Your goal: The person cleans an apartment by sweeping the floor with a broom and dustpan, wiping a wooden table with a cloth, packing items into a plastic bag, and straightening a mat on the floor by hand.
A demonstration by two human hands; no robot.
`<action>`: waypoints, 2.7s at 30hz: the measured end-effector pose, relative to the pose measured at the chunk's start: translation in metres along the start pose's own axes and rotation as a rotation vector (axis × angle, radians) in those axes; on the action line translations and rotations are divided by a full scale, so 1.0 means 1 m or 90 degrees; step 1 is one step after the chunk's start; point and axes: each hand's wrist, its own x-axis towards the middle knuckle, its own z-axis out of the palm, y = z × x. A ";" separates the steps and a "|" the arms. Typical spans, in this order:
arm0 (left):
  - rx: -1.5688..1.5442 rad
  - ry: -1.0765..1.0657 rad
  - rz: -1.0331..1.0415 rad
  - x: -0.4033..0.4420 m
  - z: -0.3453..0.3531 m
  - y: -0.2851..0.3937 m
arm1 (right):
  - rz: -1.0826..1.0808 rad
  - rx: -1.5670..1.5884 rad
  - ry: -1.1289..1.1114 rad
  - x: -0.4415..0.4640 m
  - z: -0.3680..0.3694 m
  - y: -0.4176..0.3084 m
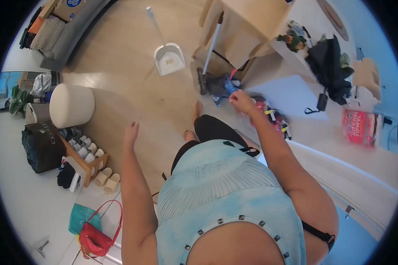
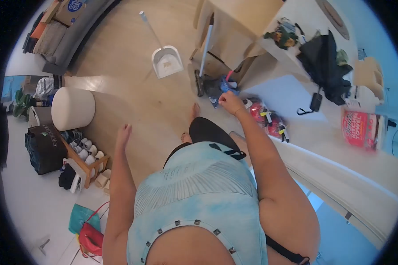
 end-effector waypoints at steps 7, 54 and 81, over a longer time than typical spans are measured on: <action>0.357 0.131 0.427 0.124 -0.031 0.246 | 0.015 -0.165 -0.009 0.108 -0.001 -0.013; 0.765 -0.544 -0.112 0.470 -0.180 0.258 | 0.465 -0.104 -0.006 0.330 0.026 -0.139; 0.685 -0.605 -0.170 0.462 -0.118 0.226 | 0.619 0.114 0.002 0.375 0.113 -0.166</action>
